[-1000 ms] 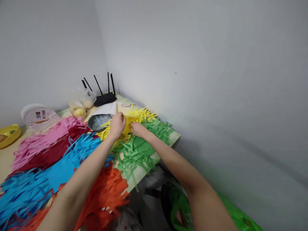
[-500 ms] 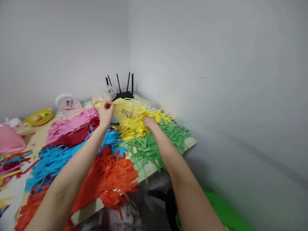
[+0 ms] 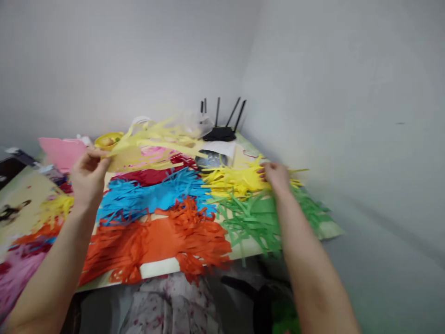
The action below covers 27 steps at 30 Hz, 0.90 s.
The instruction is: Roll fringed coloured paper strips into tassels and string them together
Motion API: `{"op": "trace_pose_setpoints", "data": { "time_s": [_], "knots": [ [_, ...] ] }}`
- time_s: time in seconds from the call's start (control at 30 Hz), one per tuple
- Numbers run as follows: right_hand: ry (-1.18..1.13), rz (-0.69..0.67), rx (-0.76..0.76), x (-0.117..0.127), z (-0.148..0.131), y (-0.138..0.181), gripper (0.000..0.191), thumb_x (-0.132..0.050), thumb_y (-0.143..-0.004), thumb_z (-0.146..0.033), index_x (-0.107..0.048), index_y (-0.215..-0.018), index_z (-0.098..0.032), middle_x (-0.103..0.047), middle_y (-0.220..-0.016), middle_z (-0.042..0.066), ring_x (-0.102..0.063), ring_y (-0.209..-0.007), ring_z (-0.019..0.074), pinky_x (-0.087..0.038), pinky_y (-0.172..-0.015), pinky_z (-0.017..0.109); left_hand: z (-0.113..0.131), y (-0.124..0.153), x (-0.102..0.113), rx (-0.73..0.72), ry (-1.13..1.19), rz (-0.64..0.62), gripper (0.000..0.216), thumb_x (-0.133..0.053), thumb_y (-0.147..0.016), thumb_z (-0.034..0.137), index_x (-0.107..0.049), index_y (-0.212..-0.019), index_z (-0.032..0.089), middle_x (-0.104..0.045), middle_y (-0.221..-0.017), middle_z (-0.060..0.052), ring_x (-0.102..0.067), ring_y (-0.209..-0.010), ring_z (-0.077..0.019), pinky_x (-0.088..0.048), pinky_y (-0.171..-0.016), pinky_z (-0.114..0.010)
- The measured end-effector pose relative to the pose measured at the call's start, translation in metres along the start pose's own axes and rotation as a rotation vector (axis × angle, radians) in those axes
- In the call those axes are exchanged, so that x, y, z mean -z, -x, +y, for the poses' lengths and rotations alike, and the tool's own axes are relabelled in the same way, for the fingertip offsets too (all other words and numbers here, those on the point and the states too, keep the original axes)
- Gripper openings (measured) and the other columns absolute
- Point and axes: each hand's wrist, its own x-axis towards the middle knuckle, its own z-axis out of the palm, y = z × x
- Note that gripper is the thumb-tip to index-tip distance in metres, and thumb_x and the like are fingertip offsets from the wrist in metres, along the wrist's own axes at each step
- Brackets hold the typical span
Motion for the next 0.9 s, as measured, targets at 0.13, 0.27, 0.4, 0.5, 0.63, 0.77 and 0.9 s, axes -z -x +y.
{"op": "trace_pose_setpoints", "data": {
  "time_s": [0.13,0.27,0.4,0.5,0.63,0.77,0.9],
  "knots": [
    [-0.221,0.115,0.175,-0.016,-0.068,0.085,0.029,-0.037,-0.101,-0.044,-0.061,-0.113,-0.034,-0.068,-0.097,0.011,-0.067,-0.084,0.0281,-0.057,-0.073,0.05,0.018,0.079,0.06,-0.146,-0.422,-0.23,0.004,-0.059,-0.085,0.021,-0.063,-0.085,0.022,-0.073,-0.095,-0.004,-0.068,-0.092,-0.0206,-0.053,-0.085,-0.035],
    [-0.282,-0.019,0.809,-0.06,-0.158,0.179,0.044,-0.065,-0.088,-0.029,-0.054,-0.131,-0.036,-0.065,-0.123,0.01,-0.059,-0.119,0.0329,-0.049,-0.099,0.057,0.029,0.143,0.074,-0.184,-0.628,-0.349,0.012,-0.054,-0.089,0.014,-0.06,-0.093,0.023,-0.074,-0.099,-0.005,-0.066,-0.093,-0.0226,-0.052,-0.084,-0.04],
    [-0.153,-0.196,1.079,-0.121,-0.196,0.201,0.037,-0.059,-0.087,-0.017,-0.059,-0.124,-0.025,-0.063,-0.132,0.013,-0.05,-0.131,0.0348,-0.039,-0.108,0.062,0.026,0.173,0.086,-0.188,-0.596,-0.427,0.017,-0.052,-0.091,0.01,-0.059,-0.097,0.024,-0.074,-0.102,-0.005,-0.066,-0.099,-0.0216,-0.052,-0.09,-0.041],
    [-0.178,-0.318,1.101,-0.14,-0.189,0.194,0.032,-0.051,-0.082,-0.005,-0.063,-0.106,-0.023,-0.072,-0.109,0.009,-0.064,-0.108,0.0274,-0.047,-0.102,0.053,0.018,0.18,0.099,-0.178,-0.525,-0.451,0.018,-0.051,-0.091,0.009,-0.058,-0.099,0.023,-0.073,-0.106,-0.006,-0.067,-0.102,-0.0203,-0.052,-0.096,-0.042],
    [-0.199,-0.486,0.967,-0.123,-0.183,0.198,0.021,-0.058,-0.084,-0.012,-0.059,-0.102,-0.024,-0.07,-0.109,0.011,-0.065,-0.102,0.0254,-0.054,-0.086,0.041,0.008,0.179,0.104,-0.105,-0.44,-0.448,0.016,-0.05,-0.09,0.009,-0.056,-0.099,0.022,-0.073,-0.11,-0.008,-0.068,-0.106,-0.0193,-0.052,-0.102,-0.042],
    [-0.206,-0.536,0.882,-0.1,-0.19,0.21,0.013,-0.061,-0.09,-0.023,-0.051,-0.08,-0.025,-0.069,-0.09,0.006,-0.064,-0.084,0.0226,-0.051,-0.072,0.036,0.011,0.176,0.096,-0.14,-0.444,-0.521,0.017,-0.049,-0.089,0.009,-0.055,-0.097,0.022,-0.074,-0.105,-0.006,-0.069,-0.102,-0.0188,-0.048,-0.107,-0.045],
    [-0.008,-0.406,0.861,-0.086,-0.181,0.21,0.016,-0.049,-0.093,-0.018,-0.054,-0.079,-0.025,-0.059,-0.066,0.003,-0.055,-0.063,0.0211,-0.04,-0.058,0.034,0.018,0.176,0.09,-0.159,-0.464,-0.569,0.017,-0.051,-0.089,0.009,-0.055,-0.1,0.022,-0.073,-0.1,-0.005,-0.068,-0.096,-0.0181,-0.049,-0.106,-0.044]
  ]
}}
